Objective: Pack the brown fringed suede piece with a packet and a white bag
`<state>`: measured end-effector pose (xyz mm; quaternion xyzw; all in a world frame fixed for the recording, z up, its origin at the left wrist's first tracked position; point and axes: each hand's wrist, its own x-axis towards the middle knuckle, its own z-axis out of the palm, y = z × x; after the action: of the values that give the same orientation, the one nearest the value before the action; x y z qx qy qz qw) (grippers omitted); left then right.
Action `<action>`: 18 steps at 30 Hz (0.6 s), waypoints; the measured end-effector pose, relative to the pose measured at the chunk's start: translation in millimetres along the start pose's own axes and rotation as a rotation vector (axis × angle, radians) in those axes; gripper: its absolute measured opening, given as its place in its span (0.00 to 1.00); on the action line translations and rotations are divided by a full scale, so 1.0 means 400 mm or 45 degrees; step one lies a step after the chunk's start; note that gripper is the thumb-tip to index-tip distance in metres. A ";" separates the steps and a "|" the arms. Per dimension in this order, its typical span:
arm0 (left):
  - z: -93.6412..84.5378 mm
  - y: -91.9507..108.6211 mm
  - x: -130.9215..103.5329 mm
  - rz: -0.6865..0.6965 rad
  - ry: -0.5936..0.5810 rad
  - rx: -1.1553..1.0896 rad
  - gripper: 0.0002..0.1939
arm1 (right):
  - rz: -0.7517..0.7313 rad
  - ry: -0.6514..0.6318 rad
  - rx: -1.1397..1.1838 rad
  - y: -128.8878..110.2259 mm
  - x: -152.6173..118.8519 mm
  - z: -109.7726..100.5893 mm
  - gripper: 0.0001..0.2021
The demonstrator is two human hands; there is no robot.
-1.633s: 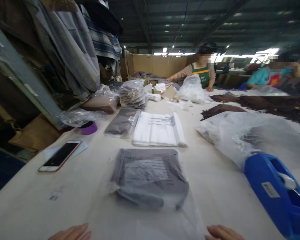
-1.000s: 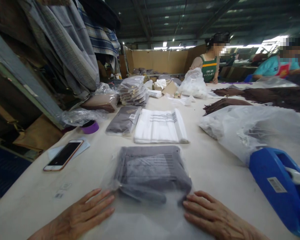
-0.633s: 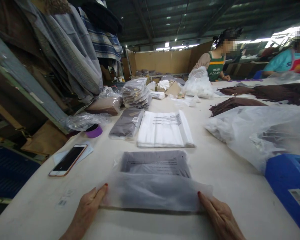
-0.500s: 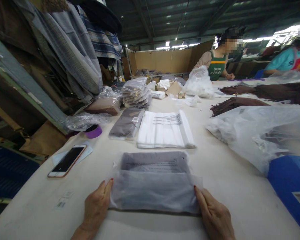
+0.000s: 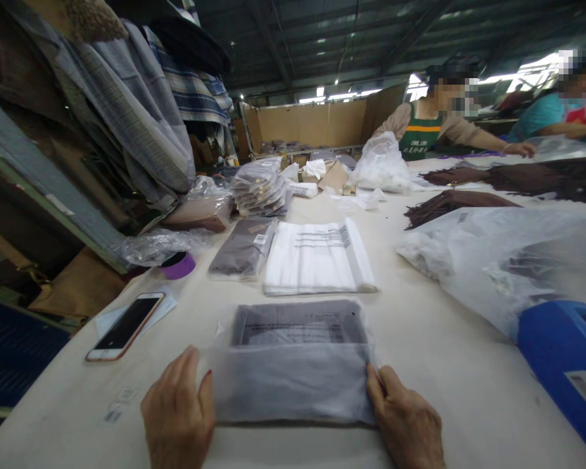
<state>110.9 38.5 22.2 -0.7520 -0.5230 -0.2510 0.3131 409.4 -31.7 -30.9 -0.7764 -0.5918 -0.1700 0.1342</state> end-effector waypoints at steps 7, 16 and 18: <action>0.050 0.148 0.090 0.801 -0.395 -0.334 0.30 | 0.127 -0.043 0.089 0.000 0.011 -0.019 0.15; 0.122 0.126 0.075 0.751 -0.474 -0.369 0.28 | 0.223 0.145 -0.076 0.033 0.010 -0.023 0.25; 0.134 0.119 0.060 0.739 -0.429 -0.407 0.27 | 0.244 0.230 -0.026 0.078 -0.004 -0.045 0.26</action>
<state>166.3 80.7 -7.2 -0.9391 -0.2863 -0.1031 0.1594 437.2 -48.8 -15.4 -0.8124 -0.4986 -0.2316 0.1946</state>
